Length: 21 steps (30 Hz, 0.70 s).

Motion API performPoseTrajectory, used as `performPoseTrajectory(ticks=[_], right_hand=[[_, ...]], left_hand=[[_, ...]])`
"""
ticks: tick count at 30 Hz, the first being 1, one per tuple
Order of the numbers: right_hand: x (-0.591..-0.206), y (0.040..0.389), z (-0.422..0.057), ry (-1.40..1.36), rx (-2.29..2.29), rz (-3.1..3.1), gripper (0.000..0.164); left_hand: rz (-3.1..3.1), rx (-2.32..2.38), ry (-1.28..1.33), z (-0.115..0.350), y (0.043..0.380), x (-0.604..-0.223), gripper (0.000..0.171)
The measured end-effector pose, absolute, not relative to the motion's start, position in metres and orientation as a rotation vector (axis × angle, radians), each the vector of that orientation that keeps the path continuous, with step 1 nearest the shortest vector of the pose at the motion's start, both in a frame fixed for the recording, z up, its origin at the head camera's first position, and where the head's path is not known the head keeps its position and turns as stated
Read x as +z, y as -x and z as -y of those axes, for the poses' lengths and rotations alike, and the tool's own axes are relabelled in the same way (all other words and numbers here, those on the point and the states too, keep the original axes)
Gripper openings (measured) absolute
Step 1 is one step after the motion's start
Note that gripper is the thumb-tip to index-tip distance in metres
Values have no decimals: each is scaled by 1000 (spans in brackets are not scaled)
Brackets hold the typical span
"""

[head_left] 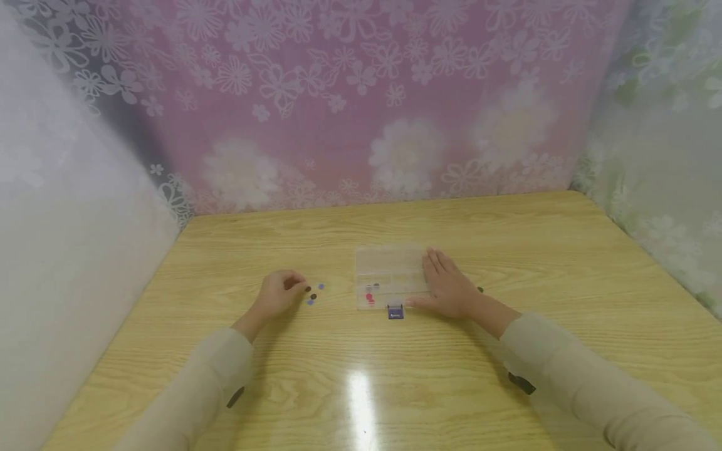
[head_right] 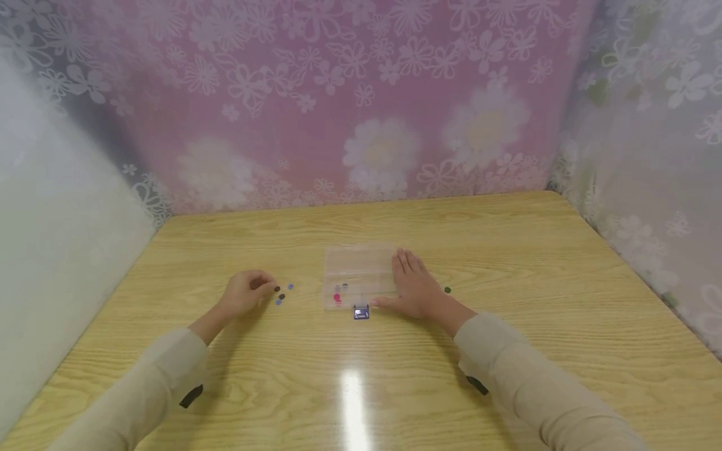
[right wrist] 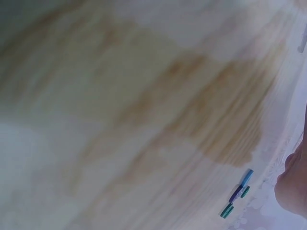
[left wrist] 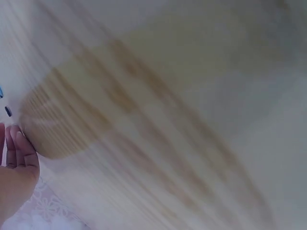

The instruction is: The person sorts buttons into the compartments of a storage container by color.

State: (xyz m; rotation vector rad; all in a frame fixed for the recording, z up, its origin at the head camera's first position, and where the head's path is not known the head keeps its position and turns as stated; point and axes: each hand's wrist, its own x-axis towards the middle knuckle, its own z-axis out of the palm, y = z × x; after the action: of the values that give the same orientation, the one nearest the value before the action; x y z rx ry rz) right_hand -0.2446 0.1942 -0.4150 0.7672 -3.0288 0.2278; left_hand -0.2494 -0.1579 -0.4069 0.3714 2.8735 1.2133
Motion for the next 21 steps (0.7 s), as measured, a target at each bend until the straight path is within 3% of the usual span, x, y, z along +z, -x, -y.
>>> performPoseTrajectory(ticks=[21], right_hand=[[-411,245,-193,-718,201,3014,104]], left_hand=[[-2879,1133,-332,156,252,-412,10]])
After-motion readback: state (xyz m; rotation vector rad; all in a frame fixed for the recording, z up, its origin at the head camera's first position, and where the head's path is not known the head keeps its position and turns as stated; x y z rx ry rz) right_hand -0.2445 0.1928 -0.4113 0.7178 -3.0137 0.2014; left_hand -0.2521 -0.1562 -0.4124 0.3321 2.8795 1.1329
